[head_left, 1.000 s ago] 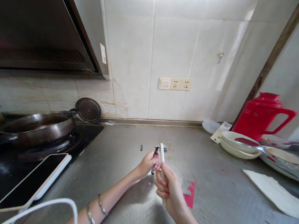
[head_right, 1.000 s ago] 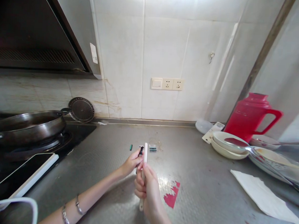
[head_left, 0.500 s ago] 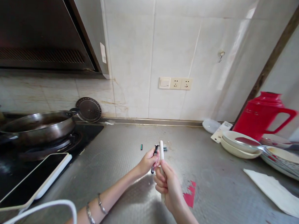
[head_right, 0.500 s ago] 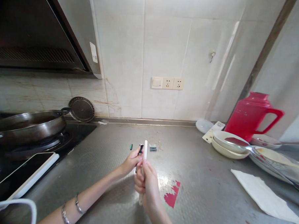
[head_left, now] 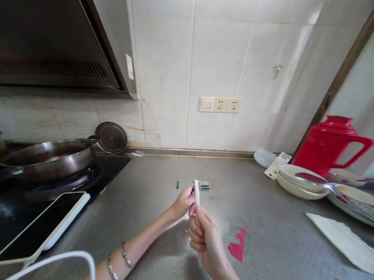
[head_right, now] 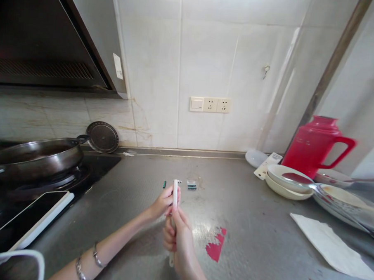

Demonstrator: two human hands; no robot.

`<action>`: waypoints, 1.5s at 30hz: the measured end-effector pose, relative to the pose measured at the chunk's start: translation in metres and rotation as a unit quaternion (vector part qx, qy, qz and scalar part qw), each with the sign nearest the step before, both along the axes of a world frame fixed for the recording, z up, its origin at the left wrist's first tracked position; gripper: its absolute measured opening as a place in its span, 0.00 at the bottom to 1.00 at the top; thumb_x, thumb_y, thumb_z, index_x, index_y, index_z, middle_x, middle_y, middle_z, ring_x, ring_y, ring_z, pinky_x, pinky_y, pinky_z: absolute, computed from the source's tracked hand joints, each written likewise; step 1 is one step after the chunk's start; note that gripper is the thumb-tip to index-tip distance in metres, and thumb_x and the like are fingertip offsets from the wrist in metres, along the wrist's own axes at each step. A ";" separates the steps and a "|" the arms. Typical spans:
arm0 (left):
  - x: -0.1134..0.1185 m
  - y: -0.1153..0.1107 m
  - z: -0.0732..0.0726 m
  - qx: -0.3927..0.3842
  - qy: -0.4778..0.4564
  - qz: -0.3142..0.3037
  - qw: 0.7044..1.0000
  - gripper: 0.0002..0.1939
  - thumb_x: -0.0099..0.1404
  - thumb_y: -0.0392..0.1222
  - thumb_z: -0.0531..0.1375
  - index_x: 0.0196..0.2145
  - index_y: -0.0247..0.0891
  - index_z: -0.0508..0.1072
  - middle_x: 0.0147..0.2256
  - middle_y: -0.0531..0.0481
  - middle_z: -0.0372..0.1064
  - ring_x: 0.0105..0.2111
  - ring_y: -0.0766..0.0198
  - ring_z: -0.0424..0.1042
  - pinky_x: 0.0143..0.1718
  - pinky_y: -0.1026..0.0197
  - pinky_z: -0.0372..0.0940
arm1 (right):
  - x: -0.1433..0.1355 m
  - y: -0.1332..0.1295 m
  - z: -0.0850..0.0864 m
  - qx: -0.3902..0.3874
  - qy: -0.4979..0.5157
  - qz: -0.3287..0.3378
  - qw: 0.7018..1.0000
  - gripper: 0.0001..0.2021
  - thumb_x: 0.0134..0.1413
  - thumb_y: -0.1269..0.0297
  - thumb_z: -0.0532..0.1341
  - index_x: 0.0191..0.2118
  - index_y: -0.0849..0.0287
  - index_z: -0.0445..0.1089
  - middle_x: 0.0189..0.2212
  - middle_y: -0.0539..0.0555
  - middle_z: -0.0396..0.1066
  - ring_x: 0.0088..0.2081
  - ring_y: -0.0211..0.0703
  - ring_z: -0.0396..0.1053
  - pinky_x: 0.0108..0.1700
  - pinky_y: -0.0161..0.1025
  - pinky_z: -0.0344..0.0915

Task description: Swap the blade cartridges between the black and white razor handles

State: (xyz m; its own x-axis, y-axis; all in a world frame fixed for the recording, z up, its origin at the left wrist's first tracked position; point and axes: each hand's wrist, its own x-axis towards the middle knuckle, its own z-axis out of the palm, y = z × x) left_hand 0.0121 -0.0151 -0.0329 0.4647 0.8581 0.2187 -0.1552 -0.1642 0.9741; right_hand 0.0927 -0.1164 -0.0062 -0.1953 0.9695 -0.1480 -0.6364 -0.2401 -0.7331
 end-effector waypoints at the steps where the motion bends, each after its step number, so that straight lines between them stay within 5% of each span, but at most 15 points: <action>1: -0.001 0.000 0.000 -0.004 0.001 -0.001 1.000 0.09 0.58 0.45 0.54 0.30 0.37 0.60 0.18 0.59 0.55 0.15 0.74 0.53 0.18 0.68 0.48 | -0.001 -0.001 -0.001 -0.007 -0.002 0.007 1.000 0.20 0.41 0.47 0.64 0.29 0.57 0.58 0.11 0.37 0.43 0.13 0.24 0.33 0.13 0.25 0.30; 8: 0.000 0.001 0.000 -0.006 0.013 0.003 1.000 0.09 0.57 0.44 0.56 0.29 0.36 0.60 0.18 0.60 0.53 0.14 0.76 0.49 0.16 0.68 0.46 | 0.001 0.000 0.007 0.013 0.014 0.002 1.000 0.20 0.40 0.48 0.65 0.28 0.57 0.57 0.11 0.37 0.44 0.14 0.24 0.33 0.13 0.24 0.31; 13: -0.002 0.005 -0.002 -0.015 -0.012 -0.022 1.000 0.10 0.58 0.46 0.55 0.28 0.37 0.59 0.18 0.60 0.51 0.15 0.74 0.51 0.18 0.68 0.49 | 0.001 -0.009 -0.006 0.012 -0.002 0.059 0.998 0.17 0.49 0.48 0.60 0.28 0.57 0.58 0.12 0.38 0.43 0.14 0.25 0.32 0.13 0.25 0.31; 18: -0.012 0.005 0.010 0.038 0.041 -0.002 0.998 0.10 0.55 0.45 0.58 0.26 0.36 0.63 0.18 0.58 0.53 0.18 0.73 0.52 0.20 0.67 0.48 | 0.028 -0.016 -0.003 0.129 -0.068 0.121 0.982 0.16 0.55 0.51 0.54 0.28 0.60 0.62 0.15 0.43 0.51 0.14 0.27 0.44 0.15 0.28 0.42; 24: -0.017 0.002 0.019 0.115 0.096 0.001 0.989 0.13 0.54 0.46 0.58 0.19 0.34 0.67 0.18 0.53 0.59 0.21 0.70 0.56 0.24 0.65 0.50 | 0.077 -0.011 0.019 0.231 -0.326 0.037 0.916 0.16 0.58 0.54 0.53 0.37 0.63 0.70 0.17 0.45 0.51 0.19 0.31 0.50 0.22 0.31 0.47; 29: -0.018 0.005 0.015 0.119 0.146 0.027 0.982 0.19 0.52 0.48 0.60 0.13 0.35 0.61 0.13 0.58 0.52 0.17 0.73 0.50 0.21 0.65 0.45 | 0.099 -0.008 0.020 0.288 -0.484 -0.042 0.825 0.22 0.58 0.56 0.53 0.56 0.60 0.62 0.18 0.45 0.54 0.21 0.33 0.52 0.22 0.32 0.49; 33: -0.021 0.008 0.011 0.126 0.140 0.019 0.982 0.21 0.52 0.50 0.60 0.11 0.36 0.58 0.13 0.58 0.52 0.16 0.73 0.50 0.21 0.66 0.45 | 0.103 0.000 0.023 0.362 -0.552 -0.013 0.751 0.20 0.59 0.59 0.52 0.55 0.57 0.64 0.19 0.48 0.62 0.20 0.33 0.51 0.22 0.32 0.49; 37: -0.022 0.011 0.008 0.159 0.140 0.005 0.977 0.21 0.52 0.49 0.60 0.11 0.36 0.58 0.14 0.57 0.53 0.17 0.73 0.53 0.22 0.66 0.46 | 0.096 0.012 0.032 0.399 -0.547 0.012 0.736 0.17 0.57 0.60 0.55 0.50 0.54 0.70 0.24 0.52 0.69 0.21 0.34 0.54 0.24 0.32 0.52; 45: -0.020 0.012 0.005 0.180 0.151 0.016 0.972 0.24 0.53 0.51 0.59 0.11 0.36 0.54 0.15 0.58 0.50 0.18 0.73 0.51 0.22 0.66 0.45 | 0.094 0.025 0.044 0.435 -0.562 0.041 0.702 0.14 0.55 0.61 0.57 0.44 0.54 0.74 0.18 0.48 0.67 0.18 0.32 0.52 0.22 0.32 0.49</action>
State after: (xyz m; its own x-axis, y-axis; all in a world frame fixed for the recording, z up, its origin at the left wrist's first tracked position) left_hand -0.0081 -0.0031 -0.0282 0.5288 0.7657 0.3661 0.1390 -0.5037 0.8527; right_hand 0.1868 -0.0914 0.0376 -0.4903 0.7807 0.3874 0.4522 0.6078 -0.6527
